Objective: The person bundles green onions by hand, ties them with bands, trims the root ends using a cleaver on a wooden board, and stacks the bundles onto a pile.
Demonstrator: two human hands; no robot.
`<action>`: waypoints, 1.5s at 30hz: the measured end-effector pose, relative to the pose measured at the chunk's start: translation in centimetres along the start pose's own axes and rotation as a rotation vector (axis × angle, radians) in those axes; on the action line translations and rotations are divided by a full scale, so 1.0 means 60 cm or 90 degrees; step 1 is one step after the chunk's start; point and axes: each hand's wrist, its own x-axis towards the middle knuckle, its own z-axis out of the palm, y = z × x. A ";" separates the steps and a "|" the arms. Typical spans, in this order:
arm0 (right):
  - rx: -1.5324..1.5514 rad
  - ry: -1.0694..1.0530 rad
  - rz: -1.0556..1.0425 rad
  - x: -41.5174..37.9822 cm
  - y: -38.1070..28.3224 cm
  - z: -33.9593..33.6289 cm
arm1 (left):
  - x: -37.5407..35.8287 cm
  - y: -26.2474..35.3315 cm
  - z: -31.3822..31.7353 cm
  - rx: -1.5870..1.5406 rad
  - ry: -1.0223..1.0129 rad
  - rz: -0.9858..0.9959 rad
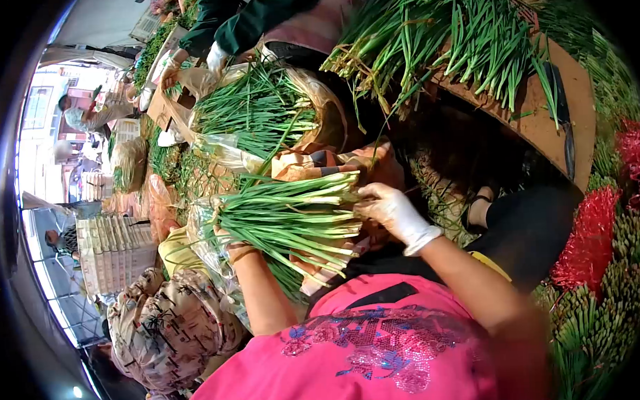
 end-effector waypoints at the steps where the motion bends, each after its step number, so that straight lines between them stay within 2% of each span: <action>1: 0.004 0.009 -0.070 0.016 0.013 0.013 | -0.020 -0.002 0.041 0.009 0.019 -0.002; 2: 0.006 0.017 -0.139 0.028 -0.001 0.034 | -0.030 0.004 0.061 0.046 -0.030 -0.011; 3: 0.057 0.022 -0.111 0.016 -0.018 0.034 | -0.014 0.018 0.046 0.034 -0.077 -0.020; 4: -0.065 0.026 -0.056 -0.004 -0.047 0.029 | -0.028 0.016 0.065 0.047 -0.061 -0.031; 5: -0.113 -0.004 -0.130 -0.022 -0.056 0.020 | -0.039 0.019 0.086 0.061 -0.045 -0.036; 7: 0.117 0.085 -0.124 -0.051 -0.087 -0.002 | -0.028 0.024 0.076 0.014 -0.027 -0.005; 9: 0.107 0.178 -0.217 -0.080 -0.142 -0.059 | -0.027 0.020 0.071 -0.024 0.023 0.000; 11: 0.004 0.271 -0.254 -0.088 -0.147 -0.099 | -0.042 0.011 0.092 -0.014 0.125 0.041; 13: -0.110 0.243 -0.215 -0.098 -0.168 -0.065 | -0.033 0.010 0.081 -0.022 0.033 0.003; 14: -0.290 0.216 -0.369 -0.085 -0.169 -0.046 | -0.037 0.005 0.085 -0.018 0.038 0.049; 15: -0.473 0.183 -0.523 -0.069 -0.173 -0.032 | -0.039 0.000 0.091 -0.018 0.021 0.036; 17: -0.723 0.161 -0.458 -0.052 -0.193 0.008 | -0.065 -0.001 0.129 -0.015 -0.010 0.013; 18: -0.775 0.161 -0.414 -0.027 -0.173 0.018 | -0.083 -0.002 0.149 -0.045 -0.053 -0.010; 20: -0.849 0.084 -0.305 0.028 -0.153 0.045 | -0.085 -0.009 0.157 -0.028 -0.010 0.032; 21: -0.831 0.038 -0.312 0.055 -0.130 0.055 | -0.087 -0.013 0.163 -0.019 0.011 0.054; 23: -0.464 -0.078 -0.306 0.064 -0.134 0.078 | -0.095 -0.015 0.187 -0.020 0.014 0.070; 24: -0.307 -0.108 -0.160 0.068 -0.141 0.082 | -0.080 -0.010 0.178 -0.022 0.001 0.069; 25: -0.140 -0.174 -0.073 0.042 -0.178 0.076 | -0.074 -0.004 0.166 -0.025 -0.006 0.067; 26: -0.068 -0.178 0.010 0.008 -0.217 0.065 | -0.076 0.003 0.159 0.004 -0.070 0.068; 27: -0.003 -0.146 0.019 -0.030 -0.248 0.049 | -0.073 0.004 0.151 0.035 -0.065 0.084; 28: -0.014 -0.060 0.012 -0.072 -0.289 0.039 | -0.078 0.002 0.160 -0.009 -0.002 0.056; 29: -0.001 -0.055 -0.066 -0.100 -0.292 0.007 | -0.084 0.001 0.168 -0.052 0.060 0.025; 30: 0.012 -0.051 -0.144 -0.128 -0.294 -0.025 | -0.057 0.002 0.126 -0.050 -0.017 0.028; 32: 0.114 -0.033 -0.277 -0.167 -0.265 -0.119 | 0.110 -0.010 -0.097 0.450 -0.140 0.323; 33: 0.221 -0.067 -0.289 -0.173 -0.239 -0.169 | 0.048 -0.014 -0.028 0.208 -0.119 0.151; 34: 0.141 0.109 -0.223 -0.175 -0.225 -0.175 | -0.021 -0.019 0.052 -0.057 -0.042 0.009; 35: 0.060 0.286 -0.155 -0.175 -0.227 -0.162 | -0.006 -0.021 0.025 -0.068 -0.106 0.005; 36: 0.069 0.369 -0.052 -0.173 -0.228 -0.143 | 0.009 -0.023 0.002 -0.064 -0.093 0.001; 37: 0.160 0.197 -0.037 -0.174 -0.187 -0.207 | 0.018 -0.027 -0.008 -0.061 -0.081 -0.005; 39: 0.236 0.247 -0.118 -0.165 -0.175 -0.199 | -0.007 -0.032 0.020 -0.087 -0.052 -0.027; 40: 0.236 0.197 -0.192 -0.166 -0.172 -0.206 | -0.026 -0.032 0.053 -0.072 -0.045 -0.020; 41: 0.297 0.176 -0.193 -0.164 -0.178 -0.211 | -0.041 -0.031 0.081 -0.056 -0.038 -0.011; 43: 0.282 0.120 -0.194 -0.157 -0.194 -0.209 | -0.042 -0.022 0.112 -0.041 -0.002 0.019; 45: 0.060 0.098 -0.082 -0.133 -0.188 -0.225 | -0.048 -0.009 0.127 -0.049 -0.044 0.047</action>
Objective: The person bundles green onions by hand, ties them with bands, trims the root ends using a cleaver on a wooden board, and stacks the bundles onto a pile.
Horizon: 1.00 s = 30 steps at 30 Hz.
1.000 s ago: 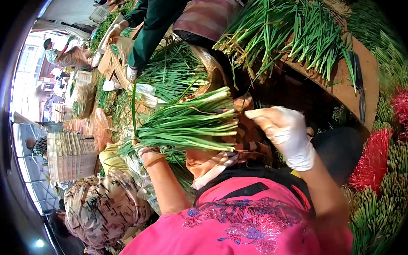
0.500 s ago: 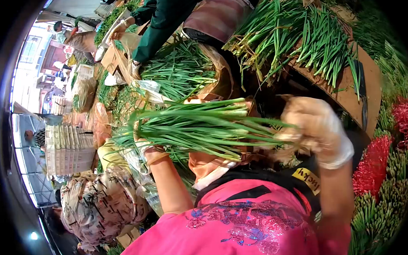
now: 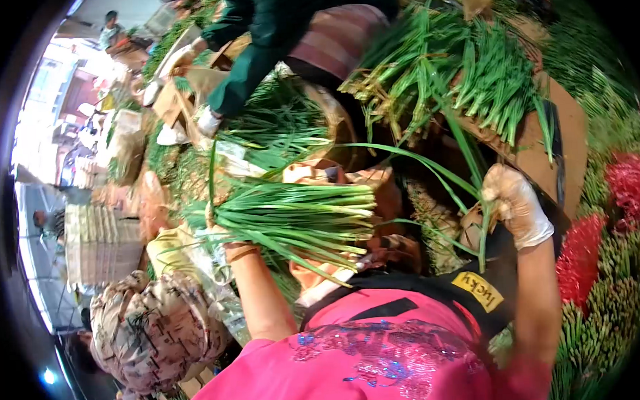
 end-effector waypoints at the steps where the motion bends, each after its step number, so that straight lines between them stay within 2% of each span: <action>1: -0.356 -0.024 0.215 0.015 -0.021 0.037 | 0.032 0.011 -0.030 0.021 -0.011 0.059; 2: -0.922 -0.102 0.071 0.037 0.049 -0.008 | 0.012 0.012 0.000 0.004 -0.066 0.014; 4: -1.352 -0.052 0.096 0.055 0.112 -0.048 | 0.016 0.013 0.001 -0.043 -0.107 0.039; 5: -1.163 -0.046 -0.059 0.050 0.084 -0.005 | 0.036 0.019 -0.013 -0.033 -0.174 0.037; 6: -0.952 -0.032 -0.081 0.061 0.079 0.026 | 0.043 0.021 -0.036 -0.230 -0.224 -0.079; 7: -0.861 -0.043 -0.166 0.077 0.082 0.057 | 0.037 0.020 -0.034 -0.425 -0.272 -0.199; 8: -0.734 -0.064 -0.116 0.086 0.072 0.100 | 0.041 0.022 -0.034 -0.375 -0.336 -0.176; 9: -0.674 -0.079 -0.146 0.102 0.086 0.125 | 0.046 0.024 -0.035 -0.325 -0.399 -0.146; 10: -0.575 -0.103 -0.103 0.113 0.088 0.154 | 0.028 0.020 -0.004 -0.292 -0.418 -0.124; 11: -0.533 -0.132 -0.125 0.125 0.093 0.175 | 0.009 0.017 0.029 -0.259 -0.436 -0.101; 12: -0.525 -0.151 -0.085 0.132 0.088 0.193 | 0.010 0.016 0.032 -0.266 -0.445 -0.119; 13: -0.513 -0.171 -0.089 0.139 0.093 0.205 | 0.014 0.026 0.032 -0.340 -0.403 -0.232; 15: -0.497 -0.197 -0.081 0.149 0.123 0.213 | -0.009 0.021 0.069 -0.296 -0.450 -0.185; 16: -0.534 -0.156 -0.163 0.146 0.139 0.225 | -0.019 0.012 0.081 -0.306 -0.464 -0.170; 18: -0.605 -0.250 0.047 0.131 0.153 0.231 | -0.011 0.024 0.071 -0.322 -0.420 -0.162; 19: -0.564 -0.306 -0.029 0.131 0.207 0.209 | -0.008 0.030 0.066 -0.329 -0.398 -0.157; 20: -0.579 -0.347 0.130 0.116 0.172 0.219 | -0.024 0.030 0.082 -0.269 -0.383 -0.106; 22: -0.514 -0.247 0.094 0.111 0.195 0.169 | -0.049 0.029 0.114 -0.254 -0.424 -0.169; 24: -0.544 -0.066 0.138 0.116 0.190 0.104 | -0.030 0.045 0.094 -0.266 -0.424 -0.171; 25: -0.747 -0.131 -0.024 0.118 0.196 0.066 | -0.035 0.039 0.105 -0.274 -0.444 -0.187; 26: -0.937 -0.198 -0.203 0.119 0.175 0.078 | -0.041 0.038 0.108 -0.257 -0.413 -0.194; 27: -0.889 -0.165 -0.049 0.103 0.159 0.095 | -0.047 0.037 0.111 -0.239 -0.383 -0.201; 28: -0.670 -0.103 0.009 0.091 0.167 0.115 | -0.052 0.032 0.110 -0.249 -0.386 -0.125; 30: -0.561 -0.146 -0.189 0.067 0.222 0.165 | -0.059 0.020 0.130 -0.180 -0.297 -0.021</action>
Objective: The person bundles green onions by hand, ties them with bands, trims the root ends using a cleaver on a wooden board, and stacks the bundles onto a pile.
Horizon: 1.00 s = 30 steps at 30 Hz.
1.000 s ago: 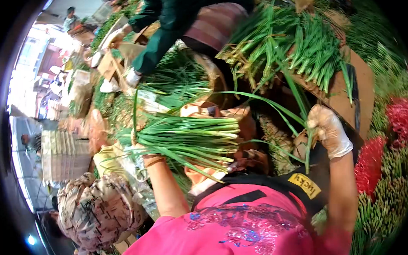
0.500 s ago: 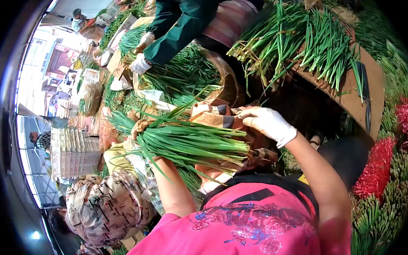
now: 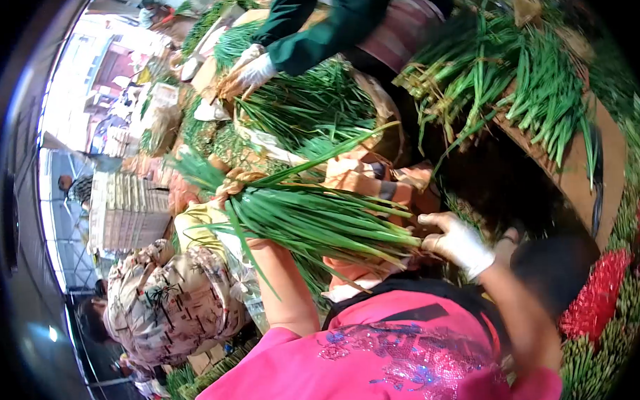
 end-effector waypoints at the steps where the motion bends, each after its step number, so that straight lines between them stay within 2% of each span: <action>1: 0.127 -0.113 0.084 -0.007 0.002 0.031 | 0.009 -0.001 -0.008 0.041 -0.050 0.026; 2: 0.294 -0.096 0.154 -0.011 -0.057 0.040 | 0.018 0.003 -0.015 0.083 -0.099 0.052; 3: 0.026 -0.165 -0.011 -0.017 -0.037 0.037 | 0.026 0.027 -0.012 0.122 -0.012 -0.071; 4: -0.245 -0.221 -0.173 -0.019 -0.009 0.024 | 0.021 0.012 0.009 0.090 -0.012 -0.032; 6: -0.066 -0.139 0.131 -0.010 -0.012 -0.031 | 0.024 -0.001 0.054 0.152 -0.041 0.050; 7: -0.360 -0.210 0.169 -0.018 0.033 -0.060 | 0.027 0.004 0.066 0.170 -0.094 -0.031; 8: -0.656 -0.273 0.206 -0.020 0.072 -0.088 | 0.033 0.002 0.072 0.130 -0.097 -0.034; 10: -0.573 -0.158 0.065 -0.018 0.052 -0.147 | 0.044 -0.003 0.085 0.055 -0.103 -0.044; 12: -0.344 0.091 -0.066 0.011 -0.037 -0.160 | 0.044 -0.019 0.112 0.052 -0.154 -0.070; 13: -0.288 0.147 -0.151 0.027 -0.104 -0.164 | 0.034 -0.039 0.143 0.047 -0.173 -0.083; 14: -0.174 0.159 -0.163 0.046 -0.173 -0.162 | 0.027 -0.057 0.164 0.041 -0.193 -0.097; 15: -0.143 0.166 -0.195 0.061 -0.217 -0.155 | 0.027 -0.072 0.171 0.044 -0.216 -0.110; 17: -0.013 0.175 -0.264 0.085 -0.258 -0.130 | 0.018 -0.096 0.187 0.049 -0.185 -0.131; 18: -0.060 0.140 -0.325 0.094 -0.266 -0.127 | 0.015 -0.103 0.195 0.054 -0.172 -0.138; 20: 0.339 0.111 -0.189 0.099 -0.201 -0.081 | 0.016 -0.104 0.200 0.030 -0.190 -0.151; 21: 0.532 0.089 -0.063 0.085 -0.194 -0.084 | 0.025 -0.094 0.196 0.016 -0.226 -0.162; 22: 0.627 0.048 -0.010 0.064 -0.209 -0.114 | 0.033 -0.081 0.188 0.003 -0.259 -0.171; 23: 0.646 0.086 0.036 0.047 -0.175 -0.121 | 0.047 -0.073 0.173 -0.034 -0.352 -0.162; 24: 0.698 0.108 0.045 0.027 -0.151 -0.127 | 0.056 -0.059 0.164 -0.051 -0.372 -0.173; 25: 0.709 0.043 0.113 0.003 -0.099 -0.149 | 0.065 -0.046 0.156 -0.066 -0.393 -0.184; 26: 0.544 0.116 0.217 -0.018 -0.085 -0.164 | 0.071 -0.034 0.158 -0.073 -0.408 -0.225; 27: 0.348 0.123 0.172 -0.034 -0.019 -0.173 | 0.060 -0.027 0.186 -0.080 -0.353 -0.272; 28: 0.142 0.145 0.188 -0.055 0.027 -0.187 | 0.034 -0.038 0.217 -0.089 -0.287 -0.220; 30: -0.249 0.206 0.143 -0.074 0.016 -0.200 | 0.047 -0.029 0.212 -0.073 -0.320 -0.219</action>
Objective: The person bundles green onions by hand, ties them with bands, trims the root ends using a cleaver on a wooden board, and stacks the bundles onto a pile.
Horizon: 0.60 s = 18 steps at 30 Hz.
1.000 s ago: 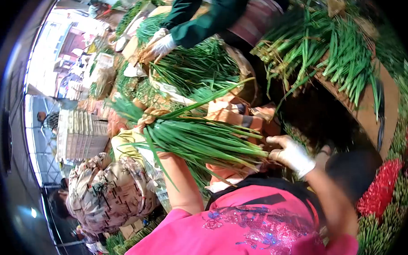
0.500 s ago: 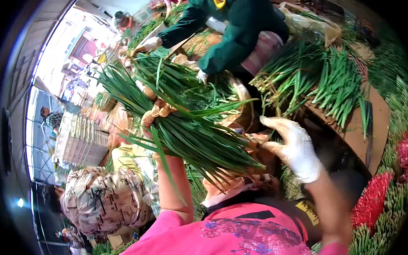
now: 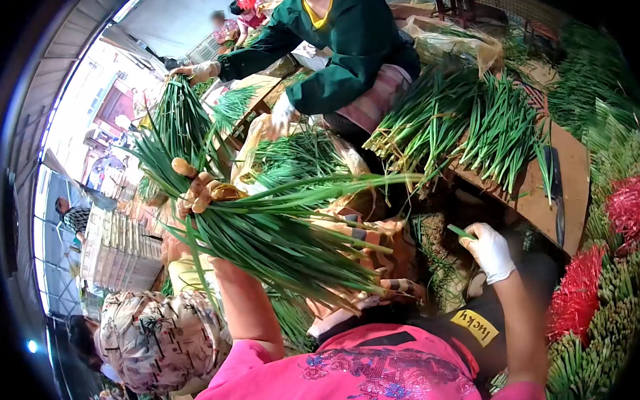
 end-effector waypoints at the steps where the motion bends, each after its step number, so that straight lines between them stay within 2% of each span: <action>1: 0.038 0.051 -0.081 0.007 -0.026 -0.015 | 0.001 -0.005 0.011 0.022 0.019 0.008; 2: -0.022 0.062 -0.094 0.015 -0.065 -0.038 | 0.005 -0.029 0.037 0.007 0.003 -0.023; 4: -0.021 0.084 -0.188 0.036 -0.103 -0.044 | 0.011 -0.021 0.020 0.030 -0.060 0.011; 6: -0.044 0.000 -0.229 0.050 -0.108 -0.012 | 0.014 -0.017 0.017 0.013 -0.079 -0.011; 8: 0.013 0.000 -0.195 0.052 -0.120 0.014 | 0.007 -0.022 0.029 -0.008 -0.053 -0.005; 10: 0.108 0.056 -0.194 0.058 -0.132 0.018 | 0.012 -0.009 0.029 -0.003 -0.103 -0.069; 11: 0.144 0.073 -0.236 0.053 -0.148 0.006 | 0.010 -0.001 0.020 -0.008 -0.106 -0.069; 14: 0.287 -0.052 -0.313 0.038 -0.202 -0.039 | 0.005 -0.007 0.022 -0.009 -0.137 -0.059; 16: 0.518 -0.253 -0.261 0.018 -0.246 -0.064 | 0.010 -0.027 0.042 -0.015 -0.140 -0.107; 17: 0.663 -0.342 -0.194 0.008 -0.260 -0.057 | 0.013 -0.036 0.052 -0.018 -0.142 -0.129; 18: 0.612 -0.281 -0.274 -0.007 -0.277 -0.057 | 0.016 -0.039 0.060 -0.019 -0.146 -0.152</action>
